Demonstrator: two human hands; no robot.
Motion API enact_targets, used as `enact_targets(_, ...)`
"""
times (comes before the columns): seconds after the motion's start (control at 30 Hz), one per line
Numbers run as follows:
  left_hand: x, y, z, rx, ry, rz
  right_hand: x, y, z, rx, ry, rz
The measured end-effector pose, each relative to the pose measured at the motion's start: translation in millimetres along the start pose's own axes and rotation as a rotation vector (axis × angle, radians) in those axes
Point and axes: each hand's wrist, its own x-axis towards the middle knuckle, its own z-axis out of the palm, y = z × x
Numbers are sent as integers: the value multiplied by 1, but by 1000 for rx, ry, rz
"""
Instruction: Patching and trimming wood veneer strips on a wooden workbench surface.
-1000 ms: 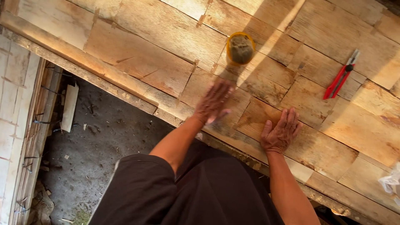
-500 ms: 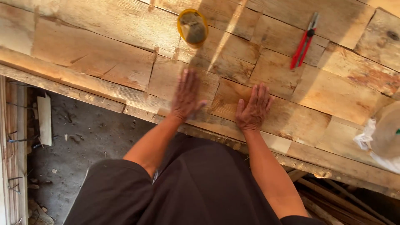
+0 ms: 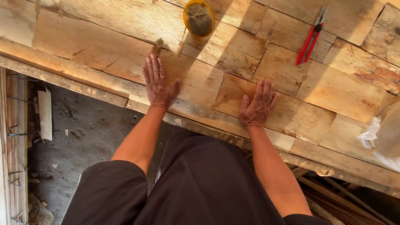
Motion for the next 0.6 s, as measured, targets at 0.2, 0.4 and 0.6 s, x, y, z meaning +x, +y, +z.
enact_targets(0.2,8,-47,-11,-89,50,159,2,1,2,-32,-2,-8)
enact_targets(0.4,17,-52,-15,-54,-27,245,3,-2,2,-17,18,-3)
enact_targets(0.6,39,-45,-13,20,-56,217,2,-4,3,-48,-7,5)
